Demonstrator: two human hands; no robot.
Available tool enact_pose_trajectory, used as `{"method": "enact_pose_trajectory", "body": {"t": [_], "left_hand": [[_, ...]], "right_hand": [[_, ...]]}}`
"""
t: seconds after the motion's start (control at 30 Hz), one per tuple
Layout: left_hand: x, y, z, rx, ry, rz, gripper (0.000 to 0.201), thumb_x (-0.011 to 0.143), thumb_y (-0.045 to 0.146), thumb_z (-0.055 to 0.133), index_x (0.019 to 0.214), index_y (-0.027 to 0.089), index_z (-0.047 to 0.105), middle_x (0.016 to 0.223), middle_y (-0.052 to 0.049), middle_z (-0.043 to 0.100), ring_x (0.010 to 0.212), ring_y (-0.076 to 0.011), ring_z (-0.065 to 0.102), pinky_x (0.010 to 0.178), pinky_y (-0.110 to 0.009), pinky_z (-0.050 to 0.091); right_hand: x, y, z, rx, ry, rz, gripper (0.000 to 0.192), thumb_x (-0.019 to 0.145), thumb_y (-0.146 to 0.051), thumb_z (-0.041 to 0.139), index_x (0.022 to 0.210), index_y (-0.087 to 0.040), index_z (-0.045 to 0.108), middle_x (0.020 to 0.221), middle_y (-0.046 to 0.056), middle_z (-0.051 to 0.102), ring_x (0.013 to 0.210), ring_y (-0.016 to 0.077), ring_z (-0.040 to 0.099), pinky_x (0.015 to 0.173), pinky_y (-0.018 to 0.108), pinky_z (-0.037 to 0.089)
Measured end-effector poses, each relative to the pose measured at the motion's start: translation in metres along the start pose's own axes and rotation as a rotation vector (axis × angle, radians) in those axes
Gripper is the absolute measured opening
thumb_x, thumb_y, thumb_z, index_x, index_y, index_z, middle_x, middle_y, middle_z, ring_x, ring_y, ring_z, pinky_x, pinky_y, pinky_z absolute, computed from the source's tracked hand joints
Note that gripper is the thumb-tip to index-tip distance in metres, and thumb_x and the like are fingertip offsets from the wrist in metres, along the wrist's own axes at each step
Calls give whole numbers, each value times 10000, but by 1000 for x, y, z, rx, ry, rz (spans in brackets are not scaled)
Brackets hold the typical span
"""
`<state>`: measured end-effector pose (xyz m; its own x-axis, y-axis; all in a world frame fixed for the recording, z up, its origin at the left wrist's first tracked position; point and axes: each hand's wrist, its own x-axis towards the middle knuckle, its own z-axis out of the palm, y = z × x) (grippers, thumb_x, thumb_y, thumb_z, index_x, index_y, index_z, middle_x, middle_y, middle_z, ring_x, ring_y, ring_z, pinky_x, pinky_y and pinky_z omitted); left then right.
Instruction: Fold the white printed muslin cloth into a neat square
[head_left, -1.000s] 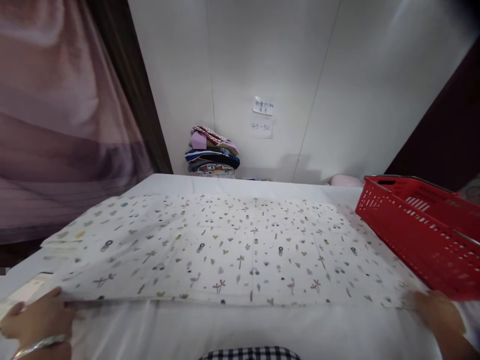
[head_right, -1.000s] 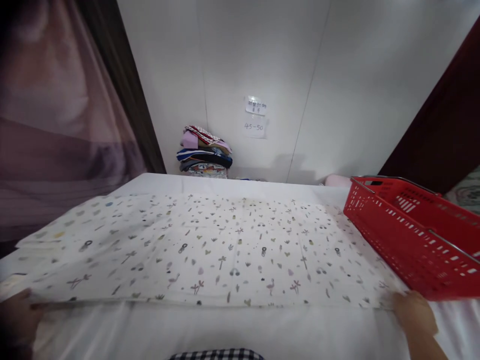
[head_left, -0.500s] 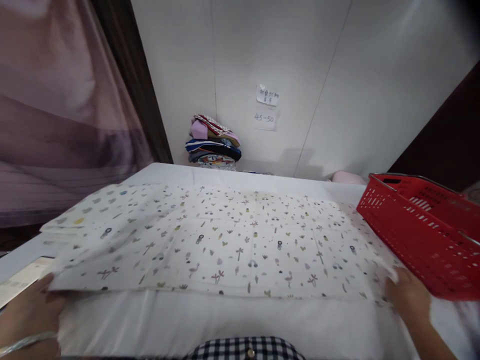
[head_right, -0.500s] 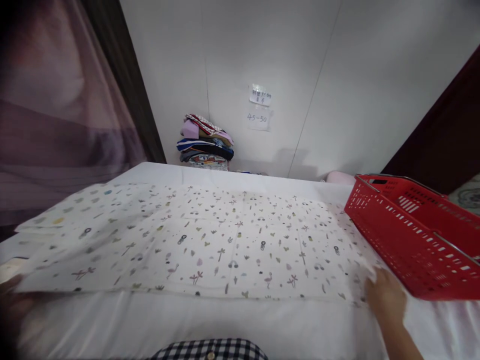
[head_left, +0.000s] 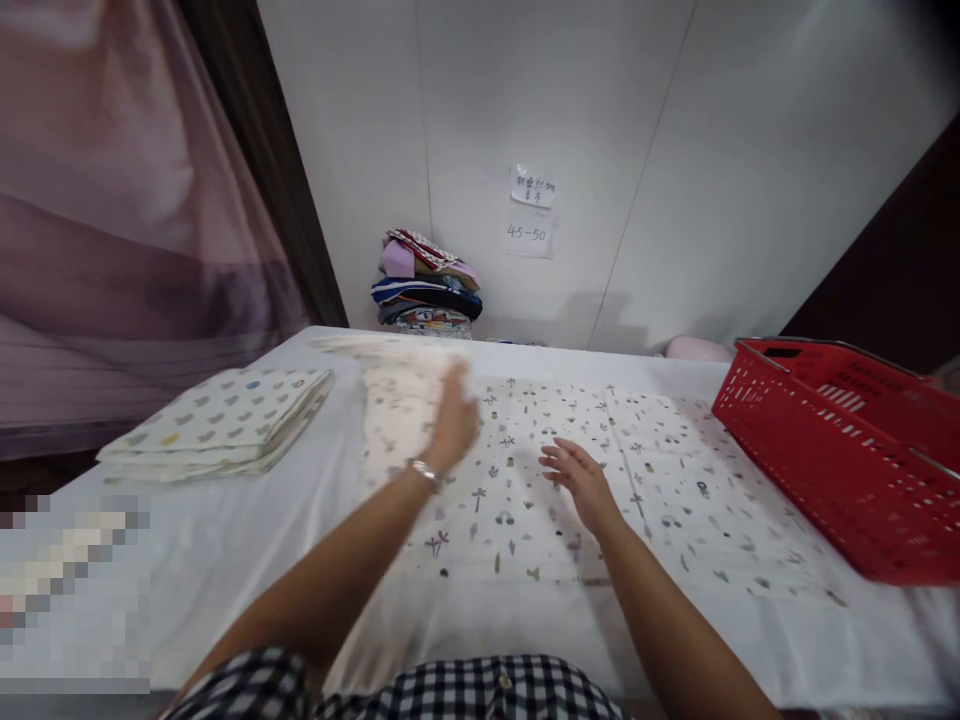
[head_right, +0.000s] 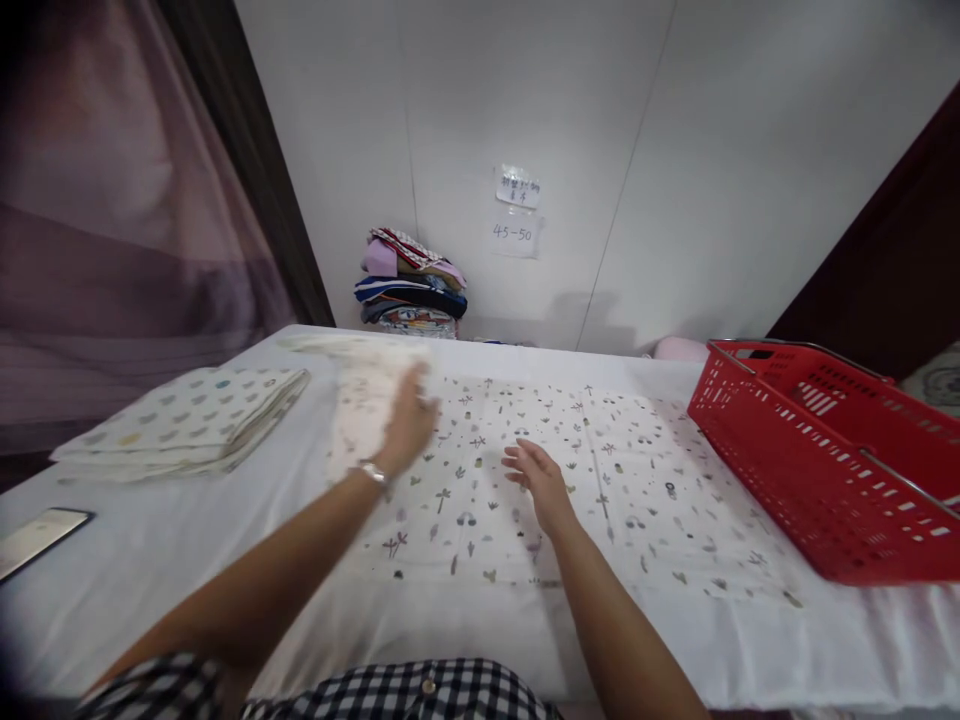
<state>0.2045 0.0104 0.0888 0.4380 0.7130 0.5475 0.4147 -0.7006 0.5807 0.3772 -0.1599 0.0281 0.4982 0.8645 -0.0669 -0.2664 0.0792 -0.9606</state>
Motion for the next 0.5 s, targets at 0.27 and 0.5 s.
{"method": "enact_pose_trajectory", "body": {"t": [0.27,0.5], "left_hand": [[-101,71,142,-131,-693,334,828,720,-7,416,1469,199,128,1549,-112,187,1362,-235,321,1038,-405,411],[-134,41,114,102,-637,344,771,687,-36,407,1422,169,299,1495,-115,326,1293,-271,391,1037,-485,366]], "right_hand": [[0,20,-46,508,213,360,230,829,-388,587,877,-174,656,803,31,713,761,173,666,721,281,534],[-1,31,-75,305,357,274,196,719,-211,693,896,-139,650,828,59,720,690,184,665,575,273,544]]}}
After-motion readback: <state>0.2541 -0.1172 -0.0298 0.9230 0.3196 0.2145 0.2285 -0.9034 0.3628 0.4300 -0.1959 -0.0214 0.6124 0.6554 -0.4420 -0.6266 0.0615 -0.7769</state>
